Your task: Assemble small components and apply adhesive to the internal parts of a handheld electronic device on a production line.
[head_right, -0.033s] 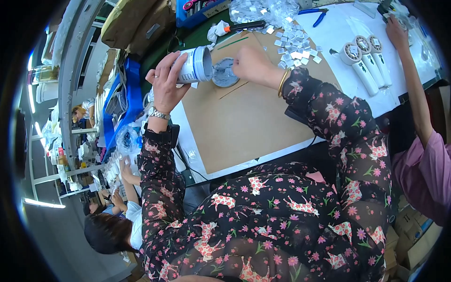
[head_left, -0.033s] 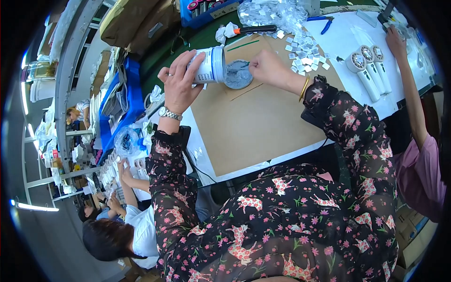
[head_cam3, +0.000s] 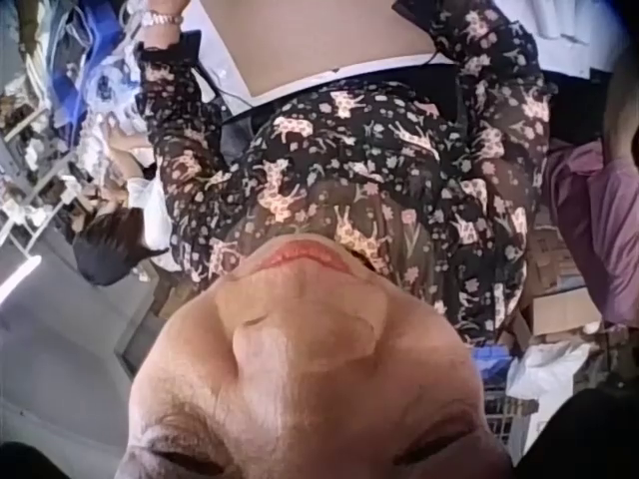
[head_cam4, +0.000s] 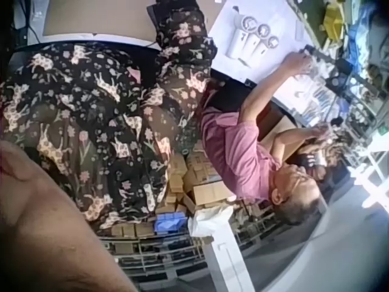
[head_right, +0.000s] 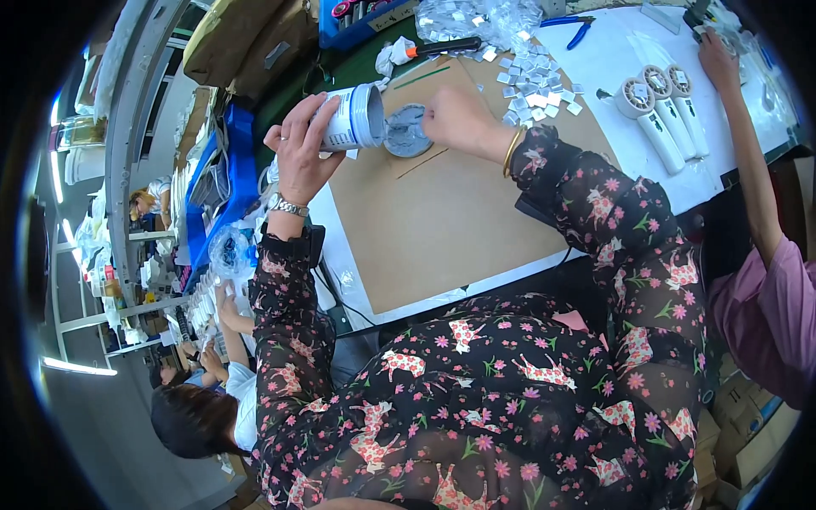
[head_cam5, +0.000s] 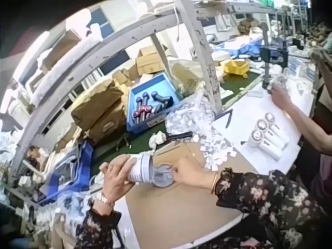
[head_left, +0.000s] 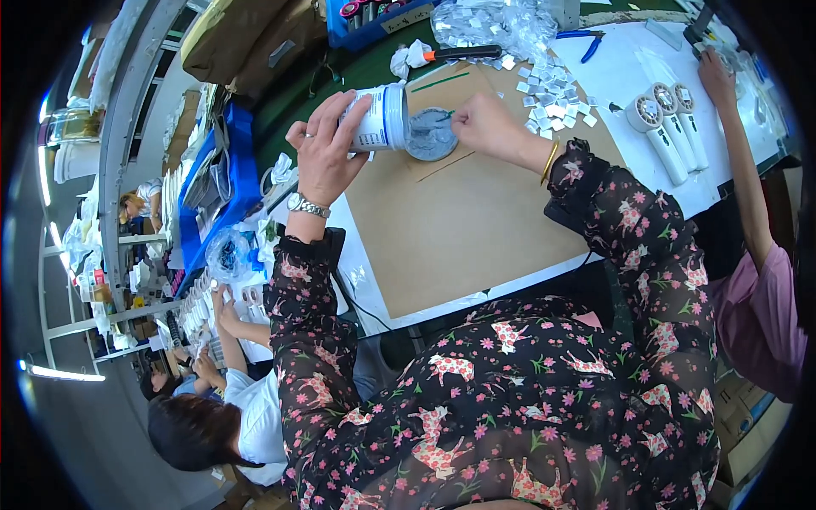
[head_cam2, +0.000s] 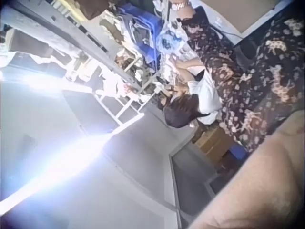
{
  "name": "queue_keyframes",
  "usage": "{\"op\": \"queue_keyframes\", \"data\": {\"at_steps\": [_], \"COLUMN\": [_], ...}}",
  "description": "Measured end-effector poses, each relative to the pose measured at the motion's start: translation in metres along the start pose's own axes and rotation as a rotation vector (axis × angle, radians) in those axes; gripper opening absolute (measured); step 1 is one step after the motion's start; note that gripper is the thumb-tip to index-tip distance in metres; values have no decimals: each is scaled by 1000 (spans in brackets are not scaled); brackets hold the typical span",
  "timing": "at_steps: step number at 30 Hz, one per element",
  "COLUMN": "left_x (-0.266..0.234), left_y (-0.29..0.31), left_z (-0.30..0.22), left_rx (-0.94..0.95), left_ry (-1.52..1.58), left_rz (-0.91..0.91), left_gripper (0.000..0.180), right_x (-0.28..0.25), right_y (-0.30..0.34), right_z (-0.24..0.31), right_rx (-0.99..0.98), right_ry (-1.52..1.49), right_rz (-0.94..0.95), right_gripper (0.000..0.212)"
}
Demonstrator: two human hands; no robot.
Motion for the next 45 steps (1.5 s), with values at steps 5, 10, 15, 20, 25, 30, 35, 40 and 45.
{"op": "queue_keyframes", "data": {"at_steps": [5,10,15,20,25,30,35,40,45], "left_x": [2,4,1,-2,-5,-7,-7,-8,-12], "left_y": [3,7,13,12,12,10,9,10,17], "left_z": [0,4,10,15,17,14,11,17,24], "left_rx": [4,-16,-34,-40,-41,-40,-19,-46,-50], "left_ry": [8,-3,1,-5,2,10,12,9,27], "left_rz": [6,14,12,6,-19,-35,-35,-50,-59], "left_gripper": [104,105,105,104,104,103,102,102,101], "right_x": [2,-15,-29,-33,-34,-24,-21,-19,-5], "right_y": [8,15,16,18,18,11,14,16,29], "right_z": [3,28,54,67,60,27,27,54,85], "right_rx": [-19,-80,-54,-59,-38,350,374,-151,-433], "right_ry": [57,29,76,69,-2,-415,-493,290,909], "right_rz": [-11,-48,20,-13,-43,43,36,-3,15], "right_gripper": [15,16,18,21,23,23,20,11,21]}}
Point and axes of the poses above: each hand's wrist, its own y-axis away from the middle knuckle, its own x-axis out of the palm, z = x × y, the point moved 6 cm from there along -y, towards the middle knuckle, and after that the axes turned 14 degrees about z, right-handed, at the moved point
